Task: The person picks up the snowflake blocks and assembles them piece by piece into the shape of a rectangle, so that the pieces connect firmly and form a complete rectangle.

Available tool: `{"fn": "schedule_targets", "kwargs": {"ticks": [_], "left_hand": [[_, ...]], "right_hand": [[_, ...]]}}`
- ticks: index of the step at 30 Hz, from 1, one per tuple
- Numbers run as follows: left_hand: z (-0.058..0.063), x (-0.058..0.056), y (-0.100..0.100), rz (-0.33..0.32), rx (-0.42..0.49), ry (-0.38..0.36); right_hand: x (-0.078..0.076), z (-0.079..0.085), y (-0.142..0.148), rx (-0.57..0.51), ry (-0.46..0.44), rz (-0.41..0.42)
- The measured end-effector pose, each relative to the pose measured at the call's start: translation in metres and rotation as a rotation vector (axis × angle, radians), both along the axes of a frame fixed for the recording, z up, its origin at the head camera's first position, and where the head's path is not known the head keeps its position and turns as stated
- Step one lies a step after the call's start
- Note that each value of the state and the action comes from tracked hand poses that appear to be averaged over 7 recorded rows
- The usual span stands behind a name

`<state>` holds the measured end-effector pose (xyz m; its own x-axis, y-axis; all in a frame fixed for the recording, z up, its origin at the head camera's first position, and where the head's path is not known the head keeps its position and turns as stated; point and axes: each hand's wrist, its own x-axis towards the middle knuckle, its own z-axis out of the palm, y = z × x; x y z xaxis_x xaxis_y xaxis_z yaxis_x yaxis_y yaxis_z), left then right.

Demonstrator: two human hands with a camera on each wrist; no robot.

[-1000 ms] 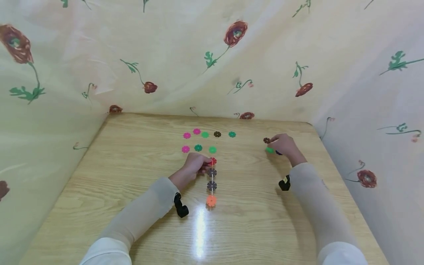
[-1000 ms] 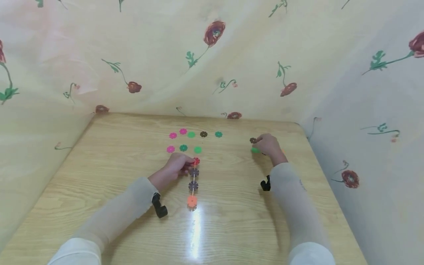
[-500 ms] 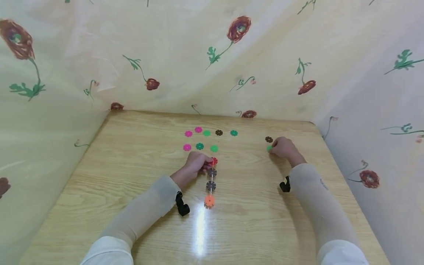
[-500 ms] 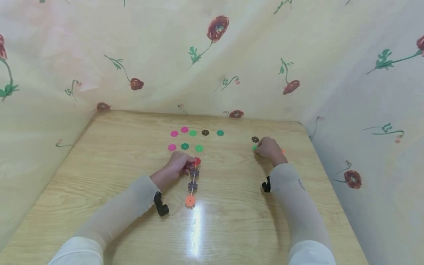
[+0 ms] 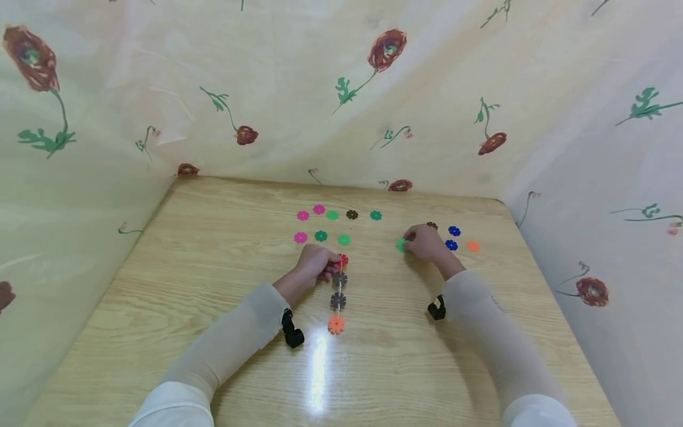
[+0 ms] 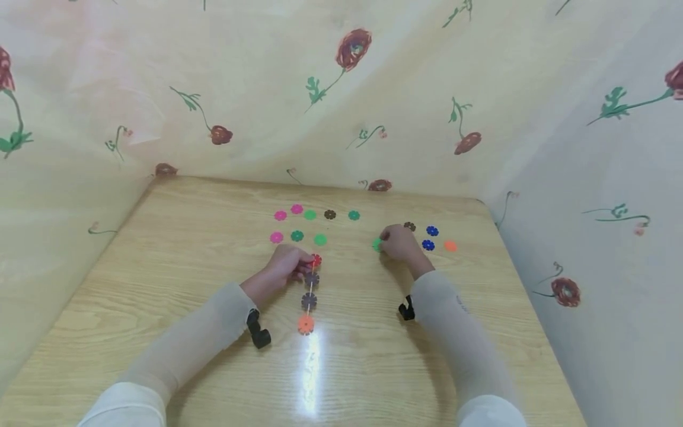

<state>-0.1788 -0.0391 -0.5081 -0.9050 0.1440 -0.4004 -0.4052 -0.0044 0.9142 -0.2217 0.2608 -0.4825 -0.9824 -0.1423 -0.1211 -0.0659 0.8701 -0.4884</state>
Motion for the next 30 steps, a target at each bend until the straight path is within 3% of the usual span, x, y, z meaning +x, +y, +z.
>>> {"fn": "schedule_targets", "kwargs": {"ticks": [9,16,30], "left_hand": [[0.001,-0.002,-0.001,-0.018,-0.001,0.005],[-0.002,-0.003,-0.001,-0.024,-0.008,0.004],[-0.003,-0.001,-0.002,-0.039,-0.022,0.03]], "right_hand": [[0.015,-0.004,-0.06,-0.016,0.015,0.124],[0.027,-0.005,-0.084,0.005,0.034,0.214],[0.027,-0.014,-0.085,-0.101,-0.034,0.187]]}}
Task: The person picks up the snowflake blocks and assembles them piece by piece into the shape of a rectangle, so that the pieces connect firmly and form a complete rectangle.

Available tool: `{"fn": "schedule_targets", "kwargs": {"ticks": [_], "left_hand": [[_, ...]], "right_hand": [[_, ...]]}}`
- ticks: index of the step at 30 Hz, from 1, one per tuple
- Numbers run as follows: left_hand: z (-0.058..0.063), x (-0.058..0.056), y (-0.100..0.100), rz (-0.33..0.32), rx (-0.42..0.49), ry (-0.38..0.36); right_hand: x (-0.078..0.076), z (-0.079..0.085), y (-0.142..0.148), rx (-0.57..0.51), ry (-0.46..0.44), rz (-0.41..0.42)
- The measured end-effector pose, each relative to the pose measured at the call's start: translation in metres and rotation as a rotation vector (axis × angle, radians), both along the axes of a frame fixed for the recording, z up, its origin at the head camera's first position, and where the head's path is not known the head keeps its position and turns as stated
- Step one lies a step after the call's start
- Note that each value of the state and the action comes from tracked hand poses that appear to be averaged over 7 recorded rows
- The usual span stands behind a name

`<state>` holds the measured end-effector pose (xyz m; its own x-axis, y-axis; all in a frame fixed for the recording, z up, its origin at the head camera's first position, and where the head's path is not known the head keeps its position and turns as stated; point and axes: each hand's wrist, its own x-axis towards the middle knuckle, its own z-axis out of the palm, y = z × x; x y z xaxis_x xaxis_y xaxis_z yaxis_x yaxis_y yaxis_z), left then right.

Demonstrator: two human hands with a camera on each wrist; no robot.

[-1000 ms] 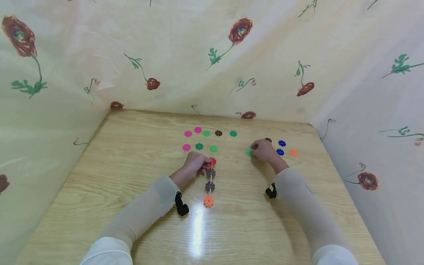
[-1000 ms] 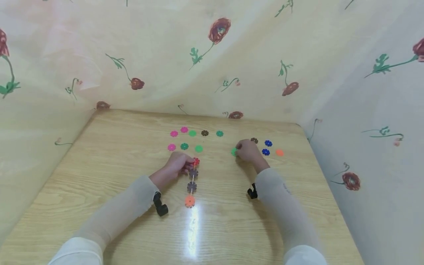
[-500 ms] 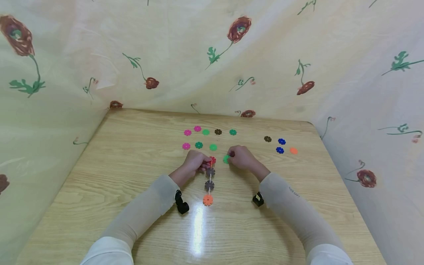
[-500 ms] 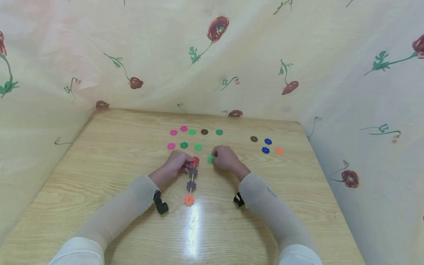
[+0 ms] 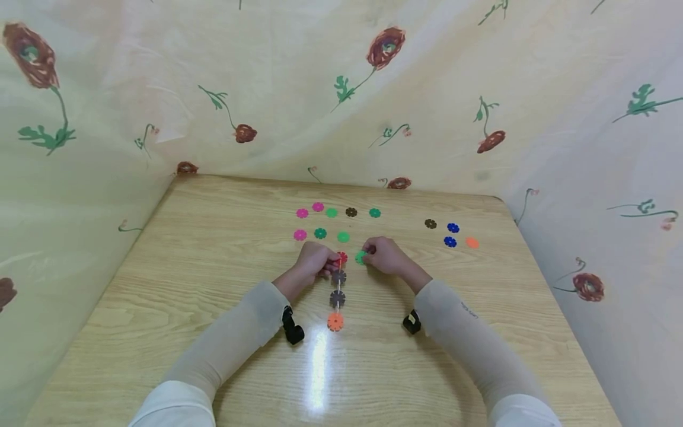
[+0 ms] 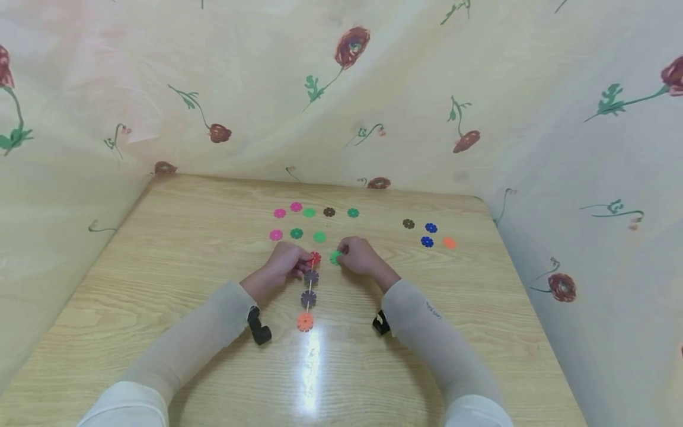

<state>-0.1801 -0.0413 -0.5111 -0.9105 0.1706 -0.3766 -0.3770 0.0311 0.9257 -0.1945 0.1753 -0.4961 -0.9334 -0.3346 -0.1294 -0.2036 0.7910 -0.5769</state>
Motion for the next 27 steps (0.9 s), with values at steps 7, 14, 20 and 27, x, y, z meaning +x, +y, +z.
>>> {"fn": "schedule_targets", "kwargs": {"ticks": [7,14,20,27], "left_hand": [[-0.0011,0.0006,-0.0007,0.004,-0.001,0.014],[0.0001,0.0007,-0.0012,0.002,-0.026,0.023],[-0.0022,0.0006,-0.0006,0.008,-0.024,0.022],[-0.0049,0.0012,0.0004,0.008,-0.032,0.035]], "right_hand": [[-0.0011,-0.0034,-0.0008,0.005,-0.007,-0.009],[0.0006,-0.0035,-0.0019,-0.007,0.003,-0.005],[0.0031,-0.004,-0.0016,-0.009,0.016,-0.001],[0.008,-0.0064,-0.0017,-0.032,0.027,-0.021]]}}
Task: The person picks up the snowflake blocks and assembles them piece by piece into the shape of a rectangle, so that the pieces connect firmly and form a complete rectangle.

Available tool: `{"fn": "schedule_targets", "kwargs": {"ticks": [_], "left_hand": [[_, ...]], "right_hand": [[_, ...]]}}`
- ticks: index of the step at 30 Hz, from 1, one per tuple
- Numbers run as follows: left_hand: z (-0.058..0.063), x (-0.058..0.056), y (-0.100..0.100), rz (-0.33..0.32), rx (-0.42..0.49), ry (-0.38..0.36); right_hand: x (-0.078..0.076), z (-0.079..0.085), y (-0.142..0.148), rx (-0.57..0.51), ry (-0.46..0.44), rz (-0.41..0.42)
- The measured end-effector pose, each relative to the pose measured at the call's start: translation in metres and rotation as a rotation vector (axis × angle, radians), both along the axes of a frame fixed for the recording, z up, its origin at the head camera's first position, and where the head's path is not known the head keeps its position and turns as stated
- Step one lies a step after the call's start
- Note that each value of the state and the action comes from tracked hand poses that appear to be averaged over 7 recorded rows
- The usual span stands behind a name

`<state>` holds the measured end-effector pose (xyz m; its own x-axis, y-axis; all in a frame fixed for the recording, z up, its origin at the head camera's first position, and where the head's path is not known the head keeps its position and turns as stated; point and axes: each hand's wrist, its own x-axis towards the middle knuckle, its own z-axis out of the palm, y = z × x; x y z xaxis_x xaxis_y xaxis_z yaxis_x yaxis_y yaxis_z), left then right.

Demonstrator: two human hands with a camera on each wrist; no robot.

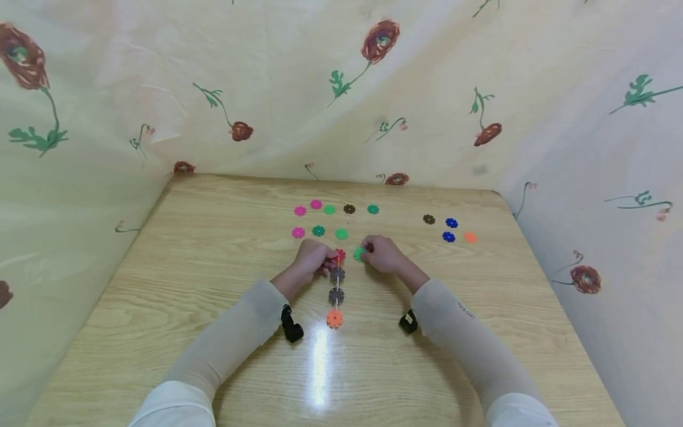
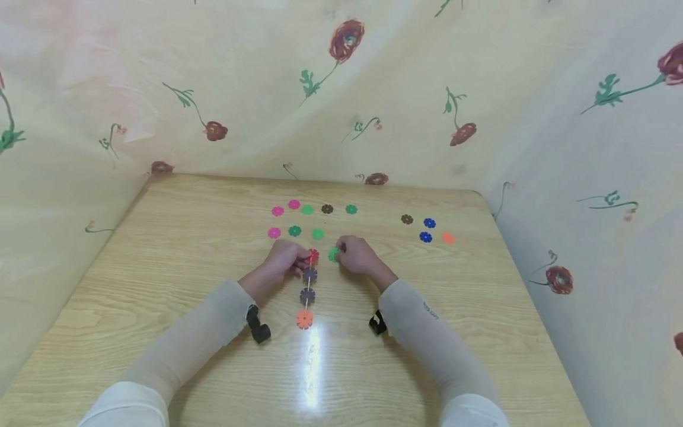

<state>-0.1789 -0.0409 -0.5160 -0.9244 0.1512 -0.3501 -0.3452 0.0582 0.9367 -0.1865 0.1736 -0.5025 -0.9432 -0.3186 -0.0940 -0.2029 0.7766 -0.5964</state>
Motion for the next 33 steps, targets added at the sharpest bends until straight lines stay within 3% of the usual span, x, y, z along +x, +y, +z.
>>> {"fn": "schedule_targets", "kwargs": {"ticks": [6,12,26,33], "left_hand": [[0.001,0.0,0.0,-0.006,0.001,-0.004],[0.0,0.0,-0.001,0.004,-0.006,0.009],[0.004,0.001,0.0,0.003,-0.007,0.014],[0.003,0.001,0.001,0.011,-0.01,0.021]], "right_hand": [[0.008,-0.003,-0.002,-0.118,0.032,-0.045],[0.016,-0.002,-0.007,-0.22,0.035,-0.035],[0.02,0.001,-0.019,-0.176,0.174,0.032],[0.016,-0.002,-0.018,-0.204,0.219,0.029]]}}
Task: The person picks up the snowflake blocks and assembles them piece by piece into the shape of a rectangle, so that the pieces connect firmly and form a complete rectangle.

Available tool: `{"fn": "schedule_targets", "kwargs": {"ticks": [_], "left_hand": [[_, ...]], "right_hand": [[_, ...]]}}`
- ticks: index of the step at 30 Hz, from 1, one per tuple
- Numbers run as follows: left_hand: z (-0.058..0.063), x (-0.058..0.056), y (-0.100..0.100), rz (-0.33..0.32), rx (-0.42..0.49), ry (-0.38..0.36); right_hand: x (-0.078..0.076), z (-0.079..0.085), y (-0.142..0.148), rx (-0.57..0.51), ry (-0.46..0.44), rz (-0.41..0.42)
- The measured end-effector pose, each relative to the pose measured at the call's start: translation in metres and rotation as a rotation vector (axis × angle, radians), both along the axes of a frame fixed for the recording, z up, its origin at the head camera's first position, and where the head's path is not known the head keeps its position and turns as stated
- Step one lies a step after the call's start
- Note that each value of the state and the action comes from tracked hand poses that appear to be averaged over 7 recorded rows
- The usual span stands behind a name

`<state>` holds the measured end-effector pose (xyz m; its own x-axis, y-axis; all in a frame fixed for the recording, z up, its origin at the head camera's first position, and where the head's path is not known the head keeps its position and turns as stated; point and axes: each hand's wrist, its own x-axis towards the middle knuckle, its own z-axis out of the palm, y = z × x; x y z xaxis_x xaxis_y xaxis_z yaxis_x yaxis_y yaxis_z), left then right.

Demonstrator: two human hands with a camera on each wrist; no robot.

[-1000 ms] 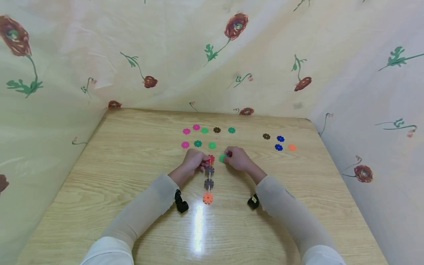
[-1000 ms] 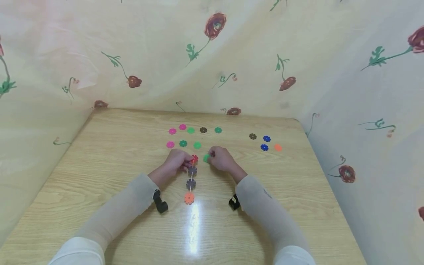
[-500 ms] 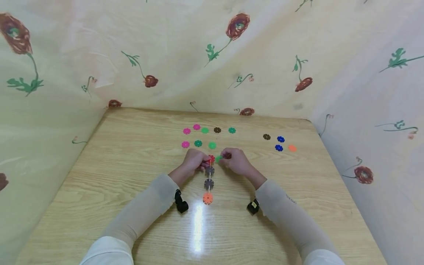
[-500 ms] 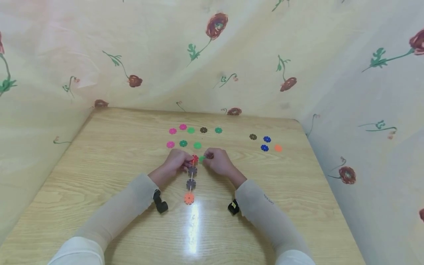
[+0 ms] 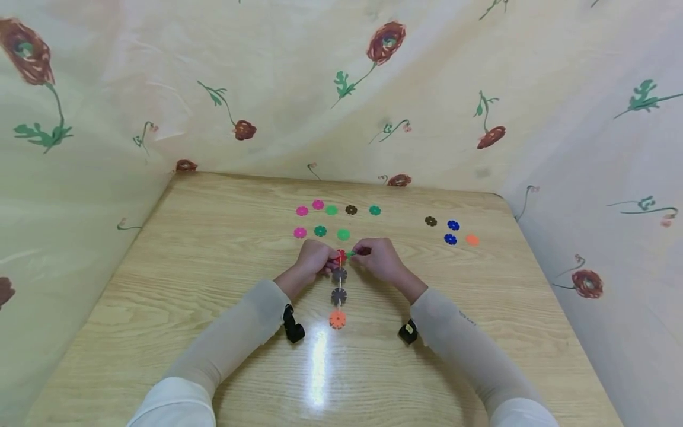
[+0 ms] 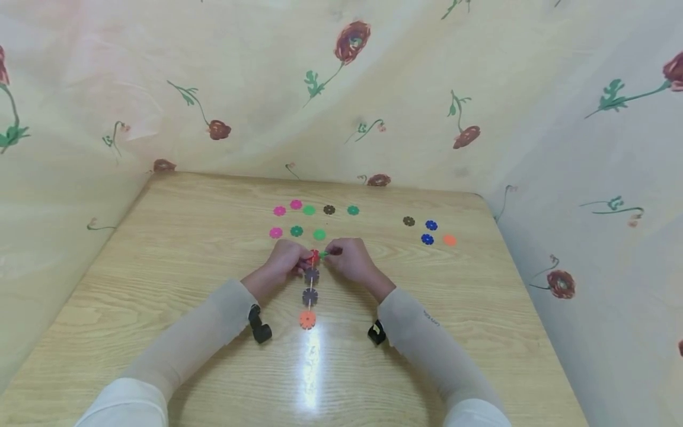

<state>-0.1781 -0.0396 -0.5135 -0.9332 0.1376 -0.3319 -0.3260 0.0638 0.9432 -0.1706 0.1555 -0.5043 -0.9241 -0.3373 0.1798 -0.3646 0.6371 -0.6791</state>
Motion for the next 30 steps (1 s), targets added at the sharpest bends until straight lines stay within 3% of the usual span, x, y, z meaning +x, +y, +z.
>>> {"fn": "schedule_targets", "kwargs": {"ticks": [9,13,17,21,27,30], "left_hand": [[0.0,0.001,0.005,0.047,-0.024,0.001],[0.0,0.002,0.004,0.044,-0.02,0.004],[-0.001,0.002,0.002,0.044,-0.015,0.004],[-0.002,0.002,0.0,0.039,-0.017,0.002],[-0.001,0.001,0.0,0.034,-0.025,-0.011],[-0.001,0.001,0.0,0.034,-0.026,-0.018]], "right_hand": [[-0.002,-0.001,0.0,-0.027,-0.015,0.001],[-0.002,0.002,-0.001,0.044,-0.031,0.026],[-0.005,0.011,0.007,0.129,-0.125,0.052],[-0.012,0.02,0.036,0.151,-0.18,0.01],[-0.026,0.032,0.099,0.195,-0.197,-0.166],[-0.031,0.037,0.132,0.266,-0.157,-0.235]]}}
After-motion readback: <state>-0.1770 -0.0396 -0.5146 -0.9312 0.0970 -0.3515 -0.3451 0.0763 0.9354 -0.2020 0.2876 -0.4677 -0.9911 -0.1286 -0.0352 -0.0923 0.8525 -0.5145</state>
